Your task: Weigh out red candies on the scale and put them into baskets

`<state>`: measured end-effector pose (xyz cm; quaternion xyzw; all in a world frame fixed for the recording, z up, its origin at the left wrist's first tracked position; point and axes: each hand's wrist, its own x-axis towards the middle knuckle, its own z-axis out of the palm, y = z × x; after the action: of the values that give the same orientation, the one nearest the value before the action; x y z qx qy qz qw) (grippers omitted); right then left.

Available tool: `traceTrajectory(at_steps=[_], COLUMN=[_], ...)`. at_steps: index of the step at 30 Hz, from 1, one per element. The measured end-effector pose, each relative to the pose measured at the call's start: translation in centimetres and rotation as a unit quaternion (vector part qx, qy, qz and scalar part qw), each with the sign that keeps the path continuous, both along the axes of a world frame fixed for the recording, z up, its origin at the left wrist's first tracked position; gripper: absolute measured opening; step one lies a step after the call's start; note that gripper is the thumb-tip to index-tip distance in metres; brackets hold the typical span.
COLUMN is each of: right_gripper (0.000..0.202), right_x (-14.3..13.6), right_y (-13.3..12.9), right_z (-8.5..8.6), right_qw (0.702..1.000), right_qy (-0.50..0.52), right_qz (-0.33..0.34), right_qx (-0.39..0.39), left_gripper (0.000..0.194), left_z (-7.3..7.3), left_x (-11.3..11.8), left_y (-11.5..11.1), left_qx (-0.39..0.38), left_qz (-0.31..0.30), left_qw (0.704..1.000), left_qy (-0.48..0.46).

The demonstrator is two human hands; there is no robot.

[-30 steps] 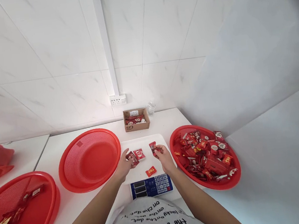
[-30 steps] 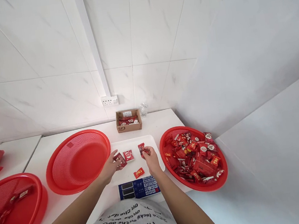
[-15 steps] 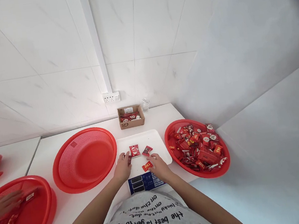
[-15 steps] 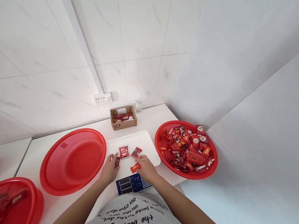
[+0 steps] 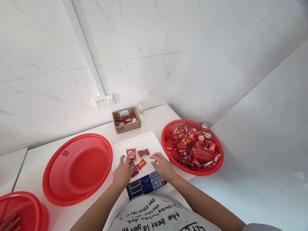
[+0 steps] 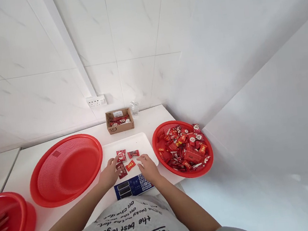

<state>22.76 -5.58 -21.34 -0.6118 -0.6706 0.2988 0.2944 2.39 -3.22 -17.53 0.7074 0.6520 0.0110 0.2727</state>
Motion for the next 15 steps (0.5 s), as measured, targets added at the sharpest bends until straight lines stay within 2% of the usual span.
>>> traceTrajectory(at_steps=[2,4,6,8,11,15], right_gripper=[0.03,0.029,0.028,0.028,0.029,0.03], right_x=[1.5,3.2,5.1,7.0,9.8,12.6], right_y=[-0.5,-0.9,-1.1,-1.3,-1.4,-1.6], right_z=[-0.2,-0.4,-0.6,-0.8,-1.3,-1.5], right_qw=[0.999,0.997,0.993,0.988,0.983,0.974], right_qy=[0.013,0.014,0.007,-0.003,-0.021,-0.077], right_qz=[-0.03,-0.071,-0.114,-0.15,-0.179,-0.154], right_qx=[0.02,0.034,0.042,0.032,-0.034,-0.148], left_gripper=[0.057,0.058,0.058,0.054,0.049,0.049], left_z=[-0.4,-1.3,-2.6,-3.8,-4.8,-4.5], left_x=[0.3,0.9,1.6,2.3,3.1,3.5], left_y=[-0.2,-0.2,0.0,0.5,1.6,2.6], left_qx=[0.062,0.124,0.144,0.139,0.141,0.147], left_qz=[-0.047,-0.115,-0.162,-0.178,-0.19,-0.199], left_qw=[0.997,0.985,0.976,0.974,0.971,0.969], left_qy=[0.017,0.01,-0.002,0.0,0.017,0.027])
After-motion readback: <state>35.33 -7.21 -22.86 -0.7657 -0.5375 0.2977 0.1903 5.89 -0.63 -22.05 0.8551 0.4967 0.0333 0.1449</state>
